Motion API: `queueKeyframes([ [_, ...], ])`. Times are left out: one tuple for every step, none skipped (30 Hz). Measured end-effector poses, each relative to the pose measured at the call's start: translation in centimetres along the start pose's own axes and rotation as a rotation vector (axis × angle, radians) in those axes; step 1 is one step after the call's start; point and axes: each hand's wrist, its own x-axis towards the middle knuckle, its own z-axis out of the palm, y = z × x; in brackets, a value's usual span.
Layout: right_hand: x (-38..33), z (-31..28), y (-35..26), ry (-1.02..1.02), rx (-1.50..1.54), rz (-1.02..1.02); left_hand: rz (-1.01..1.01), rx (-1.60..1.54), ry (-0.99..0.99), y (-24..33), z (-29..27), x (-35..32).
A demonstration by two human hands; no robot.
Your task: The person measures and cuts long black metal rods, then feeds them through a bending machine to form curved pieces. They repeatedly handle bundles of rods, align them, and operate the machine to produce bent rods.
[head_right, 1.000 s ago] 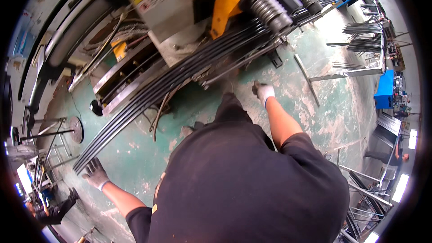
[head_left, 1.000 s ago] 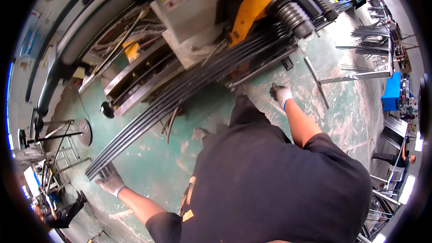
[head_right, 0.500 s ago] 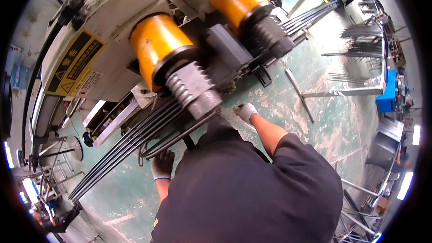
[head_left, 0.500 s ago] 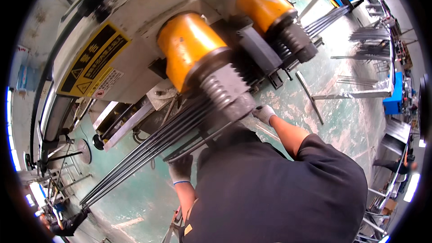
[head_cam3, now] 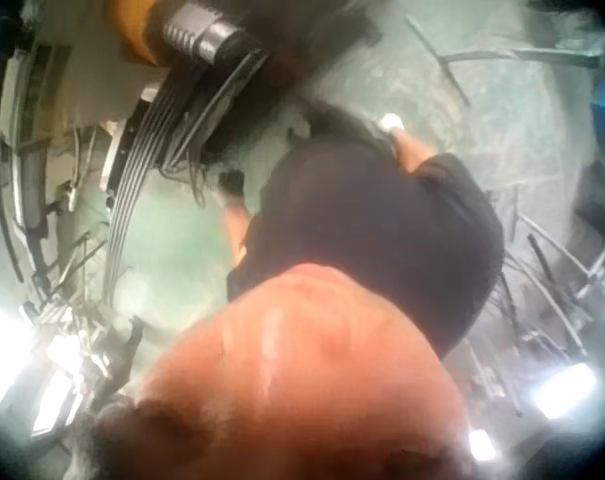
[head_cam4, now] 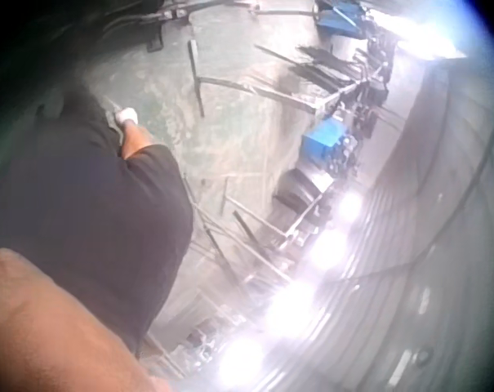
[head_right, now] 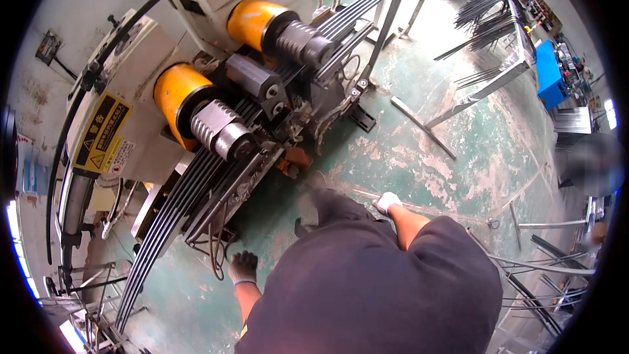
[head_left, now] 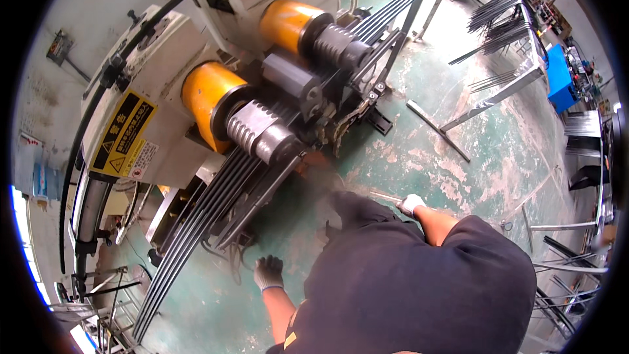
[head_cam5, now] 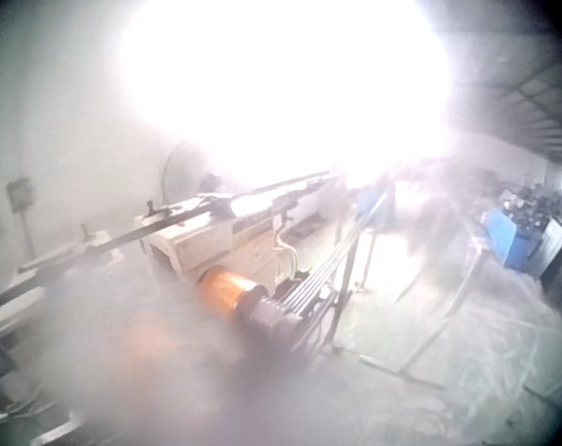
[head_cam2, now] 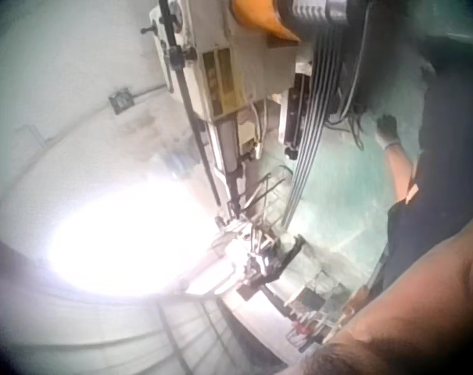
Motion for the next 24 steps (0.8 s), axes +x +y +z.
queueKeyframes([
  [-0.1, 0.3, 0.6, -0.016, 0.011, -0.011, -0.032, -0.124, 0.038, -0.9, -1.1, 0.6],
  [-0.3, 0.2, 1.1, -0.031, 0.025, -0.017, -0.046, -0.239, 0.009, -1.7, -2.9, 1.6],
  [-0.1, 0.1, 1.1, -0.029, 0.043, -0.011, -0.065, -0.406, -0.054, -2.4, -5.2, 2.7],
  [0.6, 0.0, 1.0, -0.025, 0.037, -0.029, -0.094, -0.623, -0.185, -3.0, -8.4, 4.1],
  [1.6, -0.3, 0.3, -0.02, 0.034, -0.052, -0.156, -0.89, -0.403, -3.7, -13.0, 5.7],
  [2.7, -0.1, 0.5, -0.009, 0.054, -0.034, -0.075, -0.71, -0.219, -3.3, -10.2, 5.3],
  [2.7, -0.9, -0.4, 0.041, 0.035, -0.07, -0.004, -0.535, -0.097, -2.6, -8.0, 4.3],
  [2.9, -2.4, -1.1, 0.089, 0.059, -0.113, 0.043, -0.449, -0.047, -1.9, -5.9, 3.0],
  [3.0, -4.2, -1.9, 0.134, 0.082, -0.159, 0.078, -0.418, -0.041, -1.2, -4.2, 2.0],
  [3.2, -6.2, -2.9, 0.181, 0.105, -0.206, 0.125, -0.395, -0.041, -0.3, -2.8, 1.0],
  [3.2, -8.8, -4.1, 0.245, 0.151, -0.221, 0.176, -0.379, -0.048, 0.7, -1.5, 0.0],
  [3.3, -11.9, -5.2, 0.306, 0.197, -0.235, 0.224, -0.375, -0.054, 1.7, -0.1, -0.9],
  [3.7, -15.0, -5.8, 0.382, 0.249, -0.246, 0.273, -0.37, -0.06, 2.6, 1.2, -1.8],
  [4.1, -18.4, -6.4, 0.453, 0.298, -0.259, 0.32, -0.371, -0.063, 3.5, 2.4, -2.9],
  [2.7, -22.7, -7.4, 0.461, 0.466, -0.262, 0.376, -0.375, -0.059, 4.5, 3.4, -4.1],
  [4.0, -25.3, -7.3, 0.73, 0.484, -0.252, 0.421, -0.369, -0.071, 5.5, 5.0, -5.1],
  [4.2, -29.3, -7.4, 0.797, 0.511, -0.294, 0.469, -0.369, -0.074, 6.5, 6.4, -6.2],
  [4.6, -33.2, -7.7, 0.917, 0.558, -0.315, 0.513, -0.367, -0.078, 7.5, 7.6, -7.4],
  [4.8, -36.7, -7.8, 0.998, 0.629, -0.333, 0.558, -0.368, -0.082, 8.5, 8.7, -8.7],
  [1.8, -40.4, -9.6, 0.991, 0.695, -0.354, 0.613, -0.381, -0.071, 9.3, 9.2, -10.3],
  [-2.7, -43.7, -11.1, 0.996, 0.7, -0.431, 0.668, -0.387, -0.066, 10.3, 9.8, -11.8],
  [-5.4, -46.4, -12.1, 1.01, 0.711, -0.498, 0.71, -0.39, -0.067, 11.4, 10.8, -13.1],
  [-4.9, -48.6, -12.6, 1.098, 0.65, -0.548, 0.748, -0.386, -0.071, 12.5, 12.0, -14.3],
  [-4.2, -50.6, -13.3, 1.18, 0.585, -0.601, 0.793, -0.385, -0.076, 13.7, 13.0, -15.5],
])
